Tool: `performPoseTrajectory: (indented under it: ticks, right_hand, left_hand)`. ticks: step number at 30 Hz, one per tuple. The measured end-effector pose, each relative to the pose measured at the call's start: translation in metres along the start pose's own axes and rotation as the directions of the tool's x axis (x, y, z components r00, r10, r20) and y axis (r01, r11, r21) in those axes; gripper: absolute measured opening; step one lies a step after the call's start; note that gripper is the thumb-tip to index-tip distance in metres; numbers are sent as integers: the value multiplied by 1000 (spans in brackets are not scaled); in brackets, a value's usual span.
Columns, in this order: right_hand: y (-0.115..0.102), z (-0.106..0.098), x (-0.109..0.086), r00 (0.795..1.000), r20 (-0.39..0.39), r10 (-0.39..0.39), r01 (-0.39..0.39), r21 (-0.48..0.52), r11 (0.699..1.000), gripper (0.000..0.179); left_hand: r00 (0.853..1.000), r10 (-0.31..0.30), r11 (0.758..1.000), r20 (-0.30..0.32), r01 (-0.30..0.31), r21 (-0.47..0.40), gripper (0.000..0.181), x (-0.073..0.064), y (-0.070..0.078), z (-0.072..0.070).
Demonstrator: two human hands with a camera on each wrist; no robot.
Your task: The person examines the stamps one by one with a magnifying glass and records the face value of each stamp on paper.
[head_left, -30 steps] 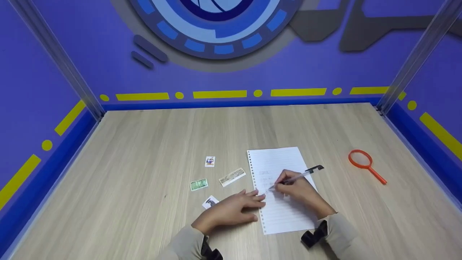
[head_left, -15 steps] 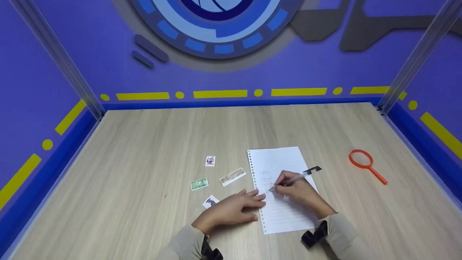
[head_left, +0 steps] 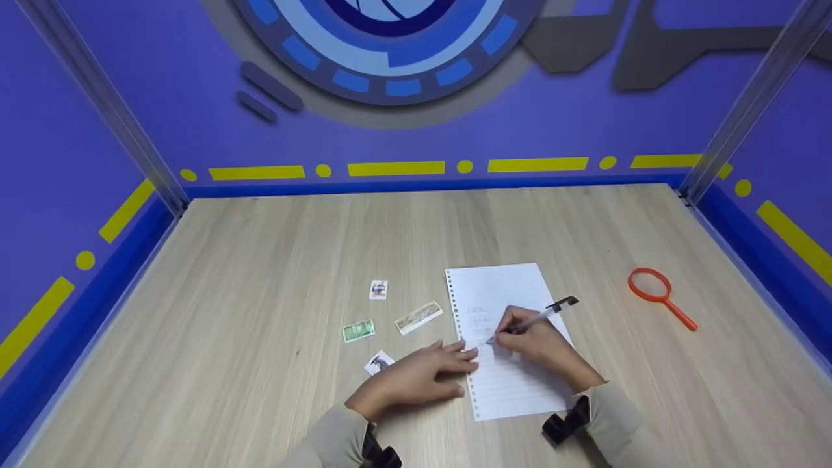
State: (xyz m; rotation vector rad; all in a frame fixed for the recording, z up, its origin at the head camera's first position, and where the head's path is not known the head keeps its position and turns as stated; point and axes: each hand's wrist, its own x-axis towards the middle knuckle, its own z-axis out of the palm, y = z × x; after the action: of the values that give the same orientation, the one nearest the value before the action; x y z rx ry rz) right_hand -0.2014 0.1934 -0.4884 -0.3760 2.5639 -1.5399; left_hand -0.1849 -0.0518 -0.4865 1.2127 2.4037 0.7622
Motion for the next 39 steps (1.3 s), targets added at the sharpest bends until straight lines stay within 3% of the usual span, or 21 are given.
performPoseTrajectory:
  ticks: [8, 17, 33, 39]
  right_hand:
    - [-28, -4, -8, 1000, 10, -6, 6, 0, 1000, 6]
    - [5, 0, 3, 1000, 4, 0, 0, 8, 1000, 7]
    - [8, -5, 2, 1000, 17, 0, 0, 22, 1000, 10]
    - [11, -11, 0, 1000, -12, 10, -9, 35, 999, 10]
  left_hand:
    - [1000, 8, 1000, 2, -8, 7, 46, 1, -1, 0]
    - [1000, 8, 1000, -3, -8, 5, 46, 0, 0, 0]
    - [1000, 3, 1000, -4, -3, 4, 46, 0, 1, 0]
    - [1000, -2, 1000, -13, 2, 6, 46, 0, 2, -1]
